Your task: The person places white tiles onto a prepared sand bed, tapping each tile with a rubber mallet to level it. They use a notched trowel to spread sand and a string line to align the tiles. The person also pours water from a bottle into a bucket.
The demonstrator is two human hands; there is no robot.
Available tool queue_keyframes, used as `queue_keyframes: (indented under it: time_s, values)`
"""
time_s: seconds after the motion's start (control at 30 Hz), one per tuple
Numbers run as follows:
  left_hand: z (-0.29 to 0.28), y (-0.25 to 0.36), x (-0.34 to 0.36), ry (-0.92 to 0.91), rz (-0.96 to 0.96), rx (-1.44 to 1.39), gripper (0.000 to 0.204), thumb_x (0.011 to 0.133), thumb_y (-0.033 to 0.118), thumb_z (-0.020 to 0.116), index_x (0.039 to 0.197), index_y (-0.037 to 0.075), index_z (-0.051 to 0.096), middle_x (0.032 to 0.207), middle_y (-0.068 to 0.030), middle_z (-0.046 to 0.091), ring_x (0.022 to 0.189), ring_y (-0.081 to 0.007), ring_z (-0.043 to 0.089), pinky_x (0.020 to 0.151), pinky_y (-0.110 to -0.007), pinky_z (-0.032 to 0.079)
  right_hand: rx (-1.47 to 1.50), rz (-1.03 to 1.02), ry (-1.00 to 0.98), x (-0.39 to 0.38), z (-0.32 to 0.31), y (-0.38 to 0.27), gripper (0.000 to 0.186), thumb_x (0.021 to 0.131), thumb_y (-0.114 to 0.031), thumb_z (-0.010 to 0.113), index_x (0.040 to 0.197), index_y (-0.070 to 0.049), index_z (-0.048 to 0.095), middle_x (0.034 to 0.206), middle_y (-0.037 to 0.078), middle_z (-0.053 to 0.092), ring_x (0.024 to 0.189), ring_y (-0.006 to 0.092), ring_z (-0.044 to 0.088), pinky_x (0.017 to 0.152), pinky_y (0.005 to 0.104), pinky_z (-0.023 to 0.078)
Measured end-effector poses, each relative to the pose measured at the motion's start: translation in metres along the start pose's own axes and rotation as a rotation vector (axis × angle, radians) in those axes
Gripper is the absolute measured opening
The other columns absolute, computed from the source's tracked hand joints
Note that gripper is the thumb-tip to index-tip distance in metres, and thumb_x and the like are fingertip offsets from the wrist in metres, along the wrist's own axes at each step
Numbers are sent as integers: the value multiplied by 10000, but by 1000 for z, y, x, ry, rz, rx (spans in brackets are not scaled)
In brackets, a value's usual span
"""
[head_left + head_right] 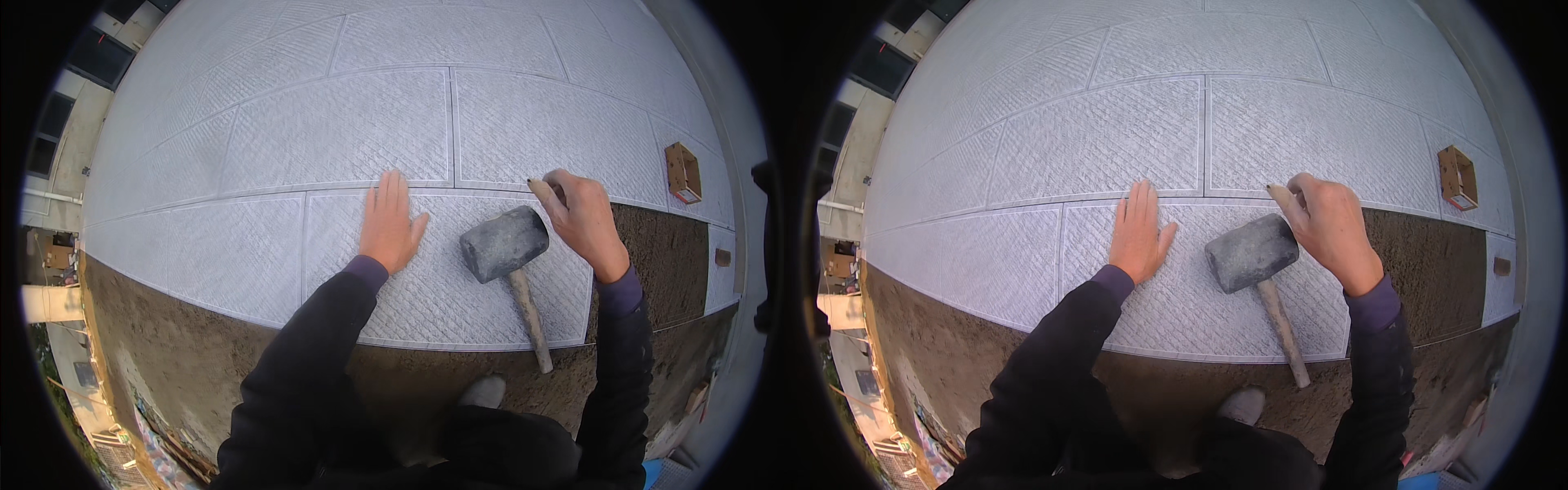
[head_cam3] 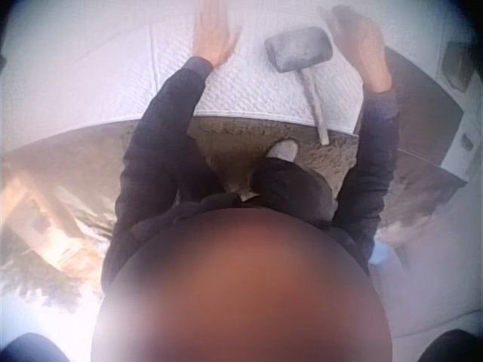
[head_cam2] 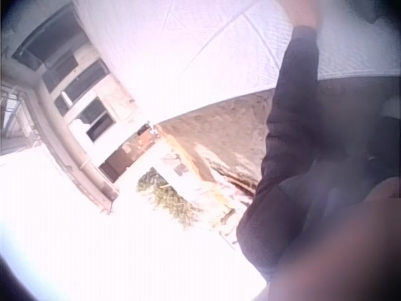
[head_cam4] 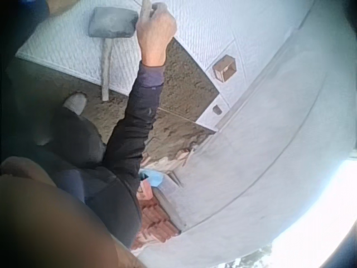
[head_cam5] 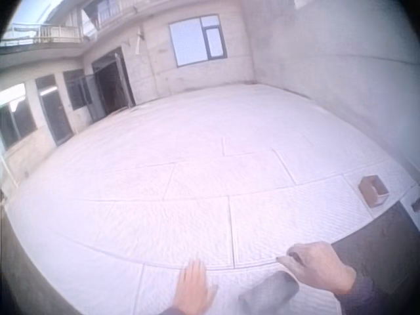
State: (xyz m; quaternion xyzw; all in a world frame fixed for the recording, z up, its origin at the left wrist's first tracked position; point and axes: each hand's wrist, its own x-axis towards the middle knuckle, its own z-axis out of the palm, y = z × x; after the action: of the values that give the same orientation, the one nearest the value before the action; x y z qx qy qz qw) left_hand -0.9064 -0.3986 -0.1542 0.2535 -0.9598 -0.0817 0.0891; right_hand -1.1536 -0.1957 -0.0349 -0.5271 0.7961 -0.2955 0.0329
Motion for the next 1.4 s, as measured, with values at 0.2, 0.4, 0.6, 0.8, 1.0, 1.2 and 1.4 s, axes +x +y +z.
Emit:
queue_keyframes:
  time_s: [0.2, 0.4, 0.6, 0.8, 1.0, 1.2, 1.4]
  values:
    - [-6, 3, 4, -70, -47, -30, 758, 1020, 370, 587, 1543, -111, 322, 1646, -288, 288, 1567, -409, 222, 1269, -532, 189, -344, -244, -34, 213, 127, 45, 89, 918, -90, 643, 932, -8, 674, 969, 226, 702, 897, 409, 712, 765, 487, 568]
    - [-8, -2, 4, -83, -72, -71, 776, 1011, 390, 608, 1547, -102, 337, 1662, -267, 278, 1579, -393, 206, 1277, -521, 174, -638, -361, -274, 275, 166, 48, 131, 850, -49, 664, 949, -41, 749, 962, 176, 737, 919, 347, 745, 785, 453, 601]
    - [-8, -1, 4, -55, -73, -94, 768, 1009, 409, 608, 1535, -96, 367, 1657, -244, 305, 1575, -372, 227, 1273, -512, 191, -804, -545, -370, 288, 170, 49, 126, 862, -74, 651, 894, -71, 773, 896, 140, 755, 868, 343, 753, 738, 457, 603]
    - [-3, -7, -5, 38, -62, -126, 738, 1020, 420, 581, 1517, -95, 399, 1654, -243, 309, 1567, -371, 241, 1267, -522, 205, -642, -392, -139, 316, 133, -6, 105, 834, -63, 649, 823, -5, 736, 841, 207, 725, 781, 395, 721, 682, 483, 565]
    - [-1, -5, -11, 74, -80, -96, 721, 1031, 439, 551, 1490, -105, 433, 1610, -248, 373, 1555, -367, 259, 1268, -519, 205, 322, -407, -732, 229, 195, -131, 176, 873, -105, 673, 862, 48, 760, 722, 156, 719, 593, 197, 699, 612, 326, 553]
    - [12, -1, -17, 64, -95, -34, 700, 1015, 492, 506, 1386, -98, 568, 1466, -223, 541, 1468, -359, 377, 1278, -518, 156, 257, -337, -832, 188, 276, -202, 203, 828, -155, 700, 928, -10, 801, 801, 177, 747, 692, 274, 720, 712, 390, 576]
    - [23, -1, -22, 136, -96, -60, 602, 1014, 492, 488, 1225, -21, 721, 1253, -150, 691, 1383, -335, 463, 1281, -527, 137, -14, -486, -753, 187, 299, -220, 197, 817, -150, 688, 929, -23, 789, 915, 195, 759, 871, 378, 727, 824, 454, 574]
